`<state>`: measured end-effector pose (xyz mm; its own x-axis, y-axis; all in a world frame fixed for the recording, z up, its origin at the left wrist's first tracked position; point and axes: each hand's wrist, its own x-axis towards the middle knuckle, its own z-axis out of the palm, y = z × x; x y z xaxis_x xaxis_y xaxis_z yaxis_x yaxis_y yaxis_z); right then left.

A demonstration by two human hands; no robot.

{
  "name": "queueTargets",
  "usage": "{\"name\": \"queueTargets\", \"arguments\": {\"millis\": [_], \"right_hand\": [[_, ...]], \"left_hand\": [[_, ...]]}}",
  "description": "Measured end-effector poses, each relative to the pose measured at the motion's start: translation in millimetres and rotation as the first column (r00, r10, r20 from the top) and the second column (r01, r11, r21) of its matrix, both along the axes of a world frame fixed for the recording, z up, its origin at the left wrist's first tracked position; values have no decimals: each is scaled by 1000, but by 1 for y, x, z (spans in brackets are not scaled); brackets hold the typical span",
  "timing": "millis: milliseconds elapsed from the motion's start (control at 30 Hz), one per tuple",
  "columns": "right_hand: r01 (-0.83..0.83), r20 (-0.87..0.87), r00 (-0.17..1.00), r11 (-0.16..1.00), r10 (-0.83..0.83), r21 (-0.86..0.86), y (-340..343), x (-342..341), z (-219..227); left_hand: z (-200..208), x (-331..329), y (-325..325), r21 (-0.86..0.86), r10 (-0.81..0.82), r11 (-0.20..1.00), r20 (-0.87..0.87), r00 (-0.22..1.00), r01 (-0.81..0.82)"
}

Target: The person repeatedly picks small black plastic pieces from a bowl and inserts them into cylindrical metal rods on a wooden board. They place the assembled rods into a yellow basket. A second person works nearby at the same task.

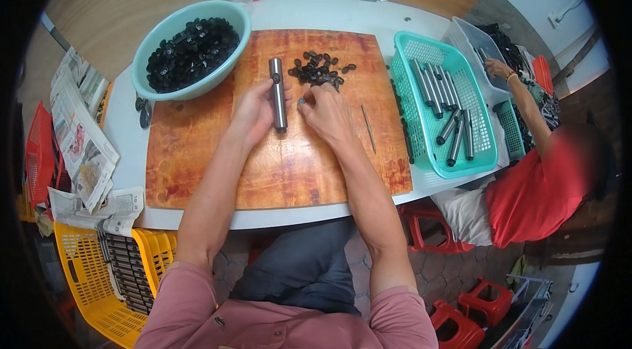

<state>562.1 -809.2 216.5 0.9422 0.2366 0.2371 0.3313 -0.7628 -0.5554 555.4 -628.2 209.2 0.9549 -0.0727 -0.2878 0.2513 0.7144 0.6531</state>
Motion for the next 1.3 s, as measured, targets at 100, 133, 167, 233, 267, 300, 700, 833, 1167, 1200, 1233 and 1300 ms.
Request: {"name": "queueTargets", "arguments": {"millis": [100,133,167,233,267,300,700,833,1167,1200,1233,1300], "right_hand": [[-13,10,1000,997,13,70,0,0,-1],[-19,10,1000,995,19,100,0,0,-1],[-24,0,1000,997,24,72,1,0,2],[-33,-22,999,999,34,18,1,-1,7],[-24,-5,1000,999,25,44,1,-1,5],[-12,12,1000,998,11,69,0,-1,3],[-50,181,983,989,24,140,-8,3,8],[-98,47,994,994,97,41,-10,-1,7],[355,39,925,826,-377,-438,-72,-23,50],[340,8,926,827,-377,-447,-79,-27,46],[323,-27,926,830,-376,-454,-87,-28,40],[346,10,925,833,-379,-433,-98,-26,27]], "left_hand": [[0,0,-2,-18,-14,1000,24,1000,15],[0,0,-2,-25,-15,1000,30,999,16],[1,-1,-1,-25,-29,999,30,999,30],[1,-1,0,-24,-55,998,30,998,56],[1,-2,0,-24,-53,998,30,998,54],[4,-3,-2,-25,-54,998,30,998,55],[7,-5,-9,-57,-71,996,61,996,75],[0,-2,-5,-110,-76,990,100,992,87],[-4,0,-6,-103,-55,993,91,994,64],[-5,0,-7,-107,-62,991,105,993,73],[-6,0,-8,-110,-69,991,116,991,82],[-7,1,-10,-103,-70,991,118,990,83]]}}
